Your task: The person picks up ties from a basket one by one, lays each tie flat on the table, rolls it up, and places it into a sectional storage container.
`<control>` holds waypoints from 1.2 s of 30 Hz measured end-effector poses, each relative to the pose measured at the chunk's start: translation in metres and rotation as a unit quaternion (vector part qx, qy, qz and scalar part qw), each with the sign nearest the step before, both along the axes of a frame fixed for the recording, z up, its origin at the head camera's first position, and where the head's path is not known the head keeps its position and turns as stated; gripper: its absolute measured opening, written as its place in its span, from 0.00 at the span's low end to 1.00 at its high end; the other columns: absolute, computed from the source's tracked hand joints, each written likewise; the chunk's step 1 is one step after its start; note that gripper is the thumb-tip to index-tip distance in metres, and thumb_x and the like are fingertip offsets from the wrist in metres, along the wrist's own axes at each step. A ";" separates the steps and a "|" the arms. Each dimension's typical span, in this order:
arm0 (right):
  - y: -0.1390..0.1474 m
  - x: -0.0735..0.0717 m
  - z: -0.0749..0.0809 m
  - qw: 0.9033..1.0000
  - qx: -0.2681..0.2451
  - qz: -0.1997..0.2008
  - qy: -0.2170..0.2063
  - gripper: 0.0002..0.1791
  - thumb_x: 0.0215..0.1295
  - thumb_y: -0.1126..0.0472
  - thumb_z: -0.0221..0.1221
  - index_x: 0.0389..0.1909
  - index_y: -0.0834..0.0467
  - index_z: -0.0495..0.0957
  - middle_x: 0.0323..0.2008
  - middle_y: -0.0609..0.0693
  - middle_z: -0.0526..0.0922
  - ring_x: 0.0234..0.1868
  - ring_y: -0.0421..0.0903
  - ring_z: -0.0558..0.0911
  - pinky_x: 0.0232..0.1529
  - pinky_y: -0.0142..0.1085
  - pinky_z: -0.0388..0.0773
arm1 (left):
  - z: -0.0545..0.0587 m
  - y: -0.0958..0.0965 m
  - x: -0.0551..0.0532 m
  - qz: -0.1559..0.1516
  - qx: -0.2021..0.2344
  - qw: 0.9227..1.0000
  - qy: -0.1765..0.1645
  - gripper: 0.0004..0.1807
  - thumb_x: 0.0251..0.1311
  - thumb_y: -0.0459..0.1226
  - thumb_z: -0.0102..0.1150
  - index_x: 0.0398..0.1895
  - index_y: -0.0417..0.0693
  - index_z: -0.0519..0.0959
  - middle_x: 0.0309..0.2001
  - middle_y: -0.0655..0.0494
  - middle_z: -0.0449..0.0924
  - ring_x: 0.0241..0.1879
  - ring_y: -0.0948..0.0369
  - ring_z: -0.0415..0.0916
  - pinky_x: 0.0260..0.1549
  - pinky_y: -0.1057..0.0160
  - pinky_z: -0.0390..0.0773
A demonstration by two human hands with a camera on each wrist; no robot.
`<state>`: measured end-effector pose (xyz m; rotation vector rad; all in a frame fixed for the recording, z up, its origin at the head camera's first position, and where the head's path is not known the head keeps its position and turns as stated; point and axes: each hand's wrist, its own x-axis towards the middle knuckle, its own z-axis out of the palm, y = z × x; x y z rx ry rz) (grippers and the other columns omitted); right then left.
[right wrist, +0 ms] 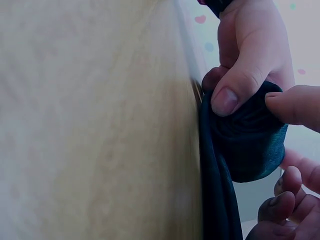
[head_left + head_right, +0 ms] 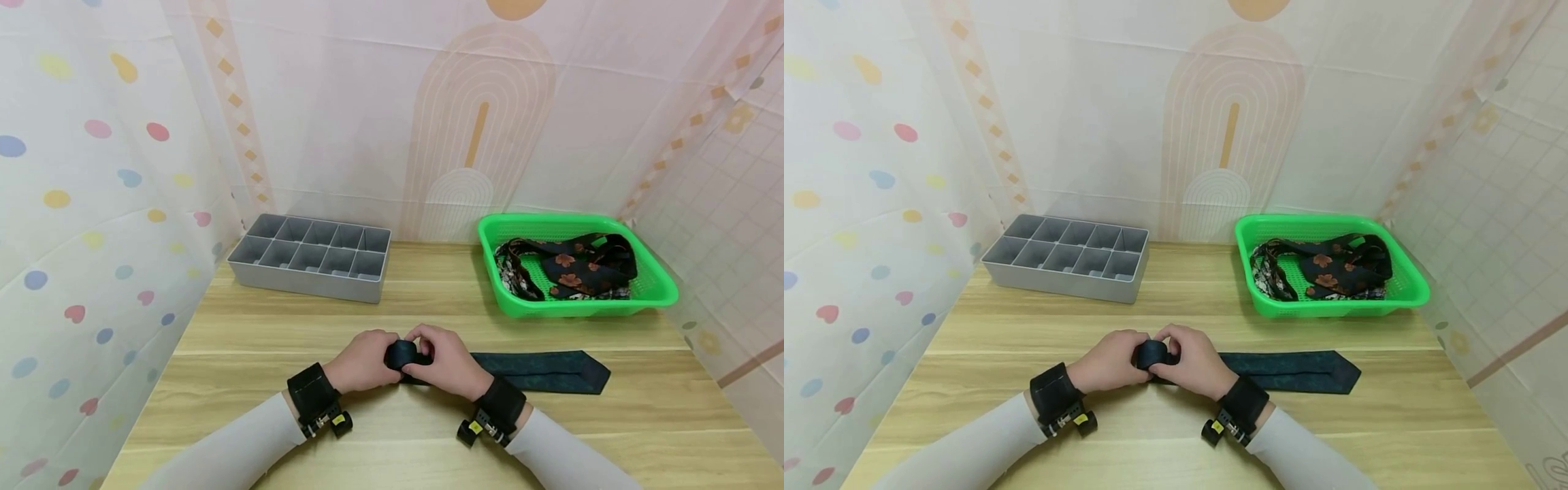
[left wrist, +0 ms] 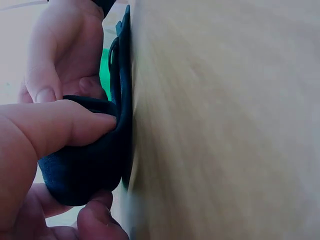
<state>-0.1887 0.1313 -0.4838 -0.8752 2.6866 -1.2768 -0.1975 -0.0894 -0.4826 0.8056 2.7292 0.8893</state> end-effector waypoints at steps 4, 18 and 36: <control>0.000 0.000 0.002 1.000 0.010 -0.016 -0.002 0.18 0.61 0.57 0.76 0.49 0.48 0.82 0.26 0.46 0.75 0.27 0.37 0.70 0.35 0.31 0.69 | -0.001 -0.001 -0.002 0.011 0.007 1.000 0.006 0.15 0.48 0.37 0.78 0.38 0.49 0.82 0.33 0.56 0.77 0.31 0.59 0.72 0.33 0.61 0.72; 0.002 0.001 0.002 0.996 0.081 -0.048 -0.005 0.17 0.57 0.55 0.76 0.45 0.50 0.82 0.22 0.41 0.74 0.22 0.36 0.71 0.28 0.30 0.69 | 0.009 -0.004 -0.003 0.042 -0.023 0.998 0.033 0.20 0.44 0.41 0.76 0.43 0.48 0.84 0.44 0.52 0.75 0.36 0.58 0.73 0.37 0.59 0.78; 0.000 0.002 0.000 0.986 0.163 -0.031 0.016 0.15 0.55 0.54 0.77 0.40 0.49 0.82 0.17 0.39 0.72 0.17 0.36 0.69 0.24 0.30 0.64 | 0.005 0.005 0.007 0.028 0.006 0.998 0.062 0.19 0.48 0.43 0.73 0.45 0.49 0.83 0.40 0.57 0.75 0.37 0.61 0.69 0.38 0.62 0.77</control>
